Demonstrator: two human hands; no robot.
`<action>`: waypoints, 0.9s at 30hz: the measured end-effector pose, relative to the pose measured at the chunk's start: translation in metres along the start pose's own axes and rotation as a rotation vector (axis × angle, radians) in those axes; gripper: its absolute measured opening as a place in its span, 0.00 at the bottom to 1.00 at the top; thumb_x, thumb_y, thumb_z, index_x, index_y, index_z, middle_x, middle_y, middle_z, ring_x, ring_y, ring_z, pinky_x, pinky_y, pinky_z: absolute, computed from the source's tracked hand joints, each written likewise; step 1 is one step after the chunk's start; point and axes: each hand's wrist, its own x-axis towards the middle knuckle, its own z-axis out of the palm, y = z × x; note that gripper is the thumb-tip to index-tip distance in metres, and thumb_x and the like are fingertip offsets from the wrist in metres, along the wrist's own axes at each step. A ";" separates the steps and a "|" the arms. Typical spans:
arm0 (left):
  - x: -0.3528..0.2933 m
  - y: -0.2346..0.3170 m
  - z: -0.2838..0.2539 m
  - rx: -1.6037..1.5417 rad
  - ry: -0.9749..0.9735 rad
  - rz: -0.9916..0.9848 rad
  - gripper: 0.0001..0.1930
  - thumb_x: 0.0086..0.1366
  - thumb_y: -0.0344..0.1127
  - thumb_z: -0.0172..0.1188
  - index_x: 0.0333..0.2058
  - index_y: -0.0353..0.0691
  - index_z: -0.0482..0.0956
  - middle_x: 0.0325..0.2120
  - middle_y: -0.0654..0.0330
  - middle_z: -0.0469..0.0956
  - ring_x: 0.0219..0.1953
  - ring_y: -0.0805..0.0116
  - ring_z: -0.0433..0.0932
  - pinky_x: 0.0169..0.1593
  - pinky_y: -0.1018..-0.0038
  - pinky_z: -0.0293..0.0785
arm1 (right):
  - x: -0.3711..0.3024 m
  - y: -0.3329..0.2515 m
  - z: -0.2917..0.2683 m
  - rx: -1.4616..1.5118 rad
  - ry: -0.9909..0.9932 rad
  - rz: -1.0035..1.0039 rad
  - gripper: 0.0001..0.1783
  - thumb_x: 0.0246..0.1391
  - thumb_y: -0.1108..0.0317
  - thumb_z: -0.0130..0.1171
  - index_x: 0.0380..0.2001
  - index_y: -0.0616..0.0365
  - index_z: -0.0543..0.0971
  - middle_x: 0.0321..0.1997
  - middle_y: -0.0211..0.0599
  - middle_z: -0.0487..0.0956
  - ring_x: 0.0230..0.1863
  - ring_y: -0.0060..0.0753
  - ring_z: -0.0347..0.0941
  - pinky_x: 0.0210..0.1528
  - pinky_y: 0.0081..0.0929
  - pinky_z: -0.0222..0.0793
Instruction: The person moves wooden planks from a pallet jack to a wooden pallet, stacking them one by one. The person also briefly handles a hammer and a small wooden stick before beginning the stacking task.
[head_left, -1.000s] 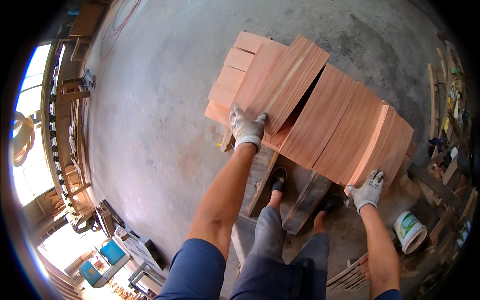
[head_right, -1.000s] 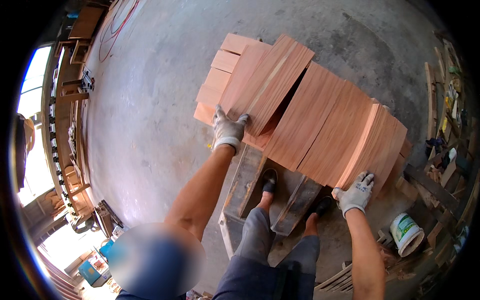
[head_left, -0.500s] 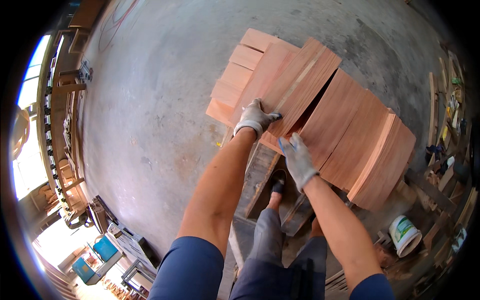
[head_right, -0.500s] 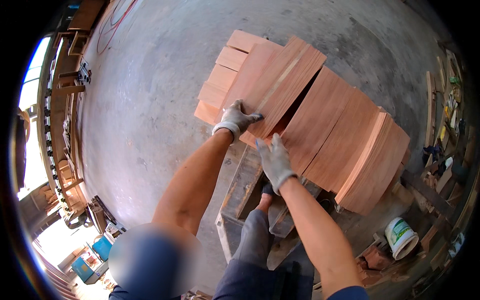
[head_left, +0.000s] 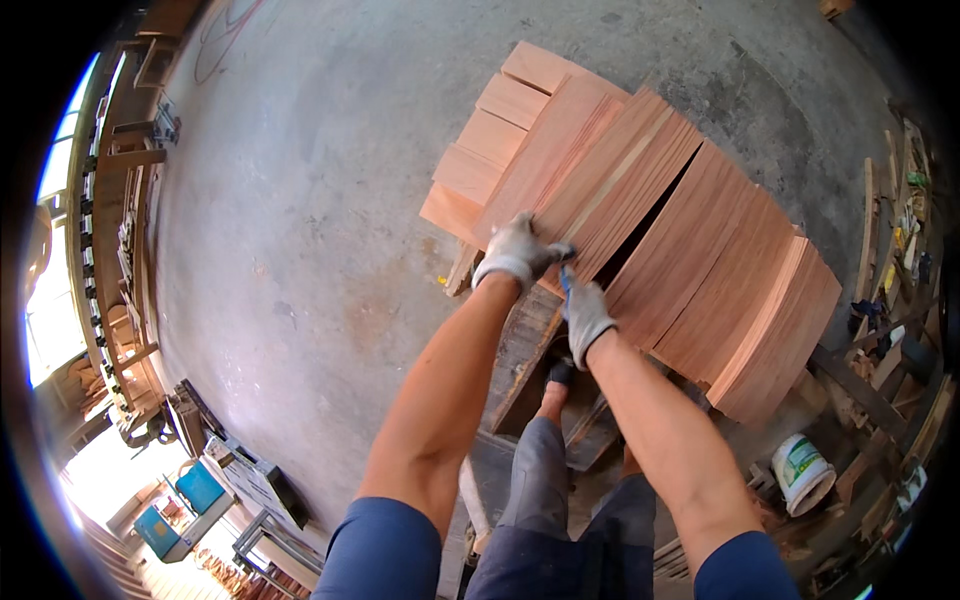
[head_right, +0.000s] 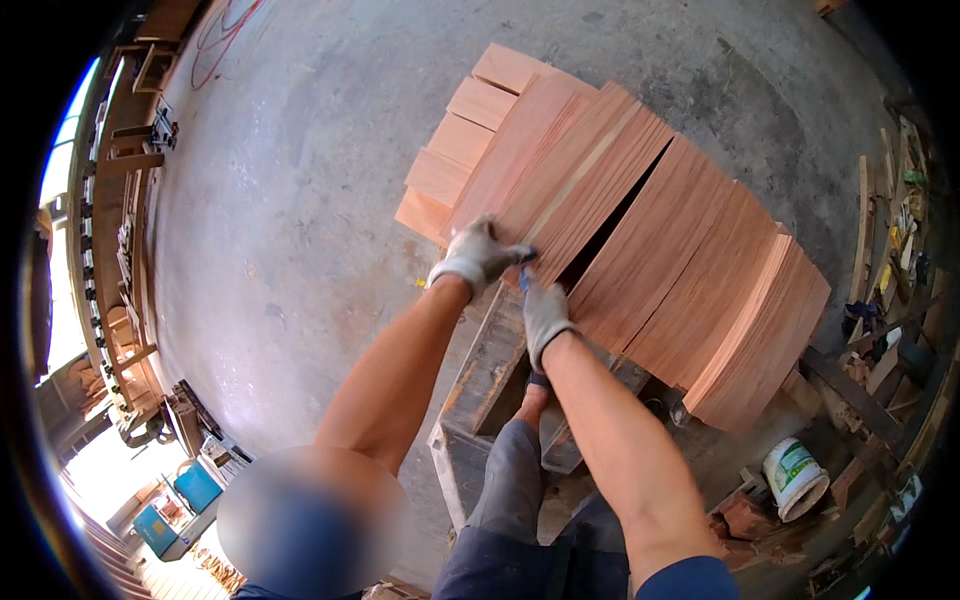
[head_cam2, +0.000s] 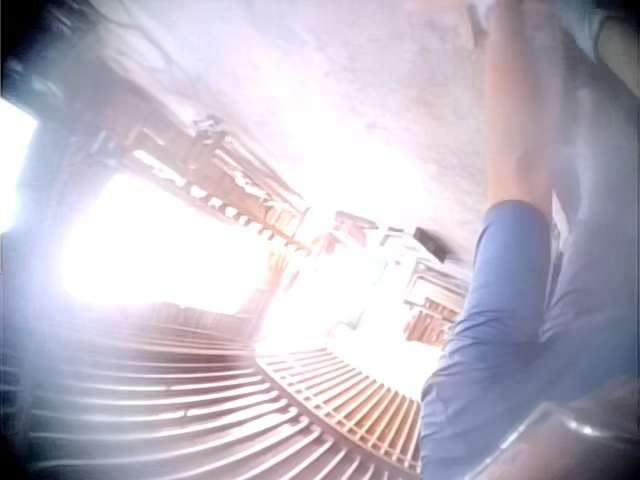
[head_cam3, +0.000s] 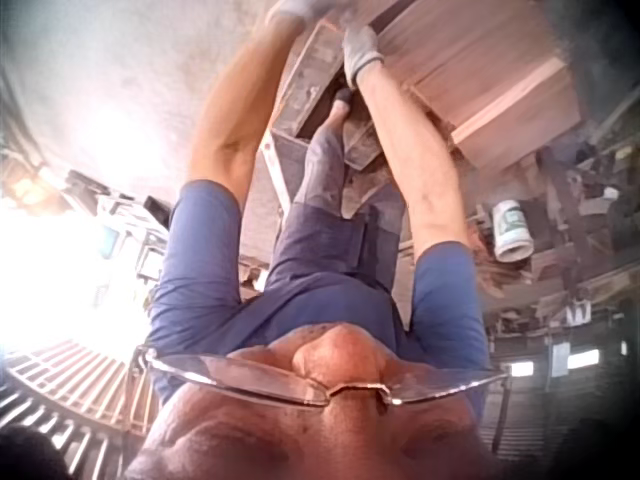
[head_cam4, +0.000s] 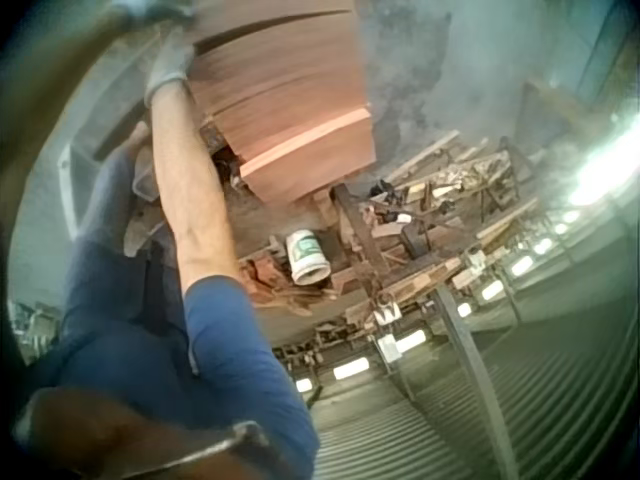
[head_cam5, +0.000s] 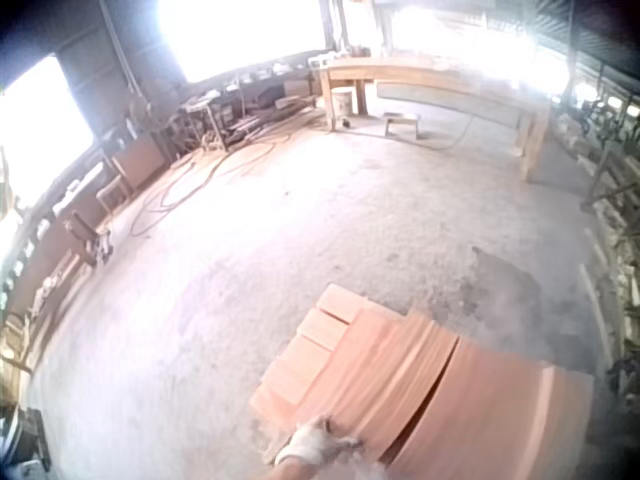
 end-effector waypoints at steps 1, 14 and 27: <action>-0.009 -0.015 0.000 -0.034 -0.015 -0.010 0.38 0.42 0.54 0.77 0.48 0.35 0.77 0.44 0.46 0.81 0.48 0.54 0.79 0.52 0.64 0.74 | -0.014 0.010 0.008 -0.002 0.014 0.006 0.37 0.60 0.41 0.55 0.53 0.69 0.73 0.53 0.51 0.79 0.55 0.46 0.74 0.55 0.35 0.68; -0.079 -0.115 0.046 -1.016 -0.456 -0.181 0.28 0.59 0.34 0.70 0.56 0.33 0.70 0.47 0.56 0.79 0.46 0.65 0.79 0.52 0.68 0.76 | -0.043 0.130 -0.012 0.145 -0.188 -0.058 0.43 0.50 0.39 0.66 0.49 0.74 0.75 0.47 0.49 0.80 0.50 0.41 0.75 0.55 0.32 0.68; -0.308 -0.120 0.045 -1.285 -0.512 -0.578 0.33 0.58 0.44 0.69 0.57 0.35 0.68 0.49 0.53 0.78 0.50 0.59 0.79 0.53 0.60 0.78 | -0.235 0.127 -0.097 0.246 -0.421 0.135 0.35 0.43 0.56 0.76 0.49 0.70 0.76 0.41 0.43 0.82 0.40 0.32 0.79 0.45 0.26 0.76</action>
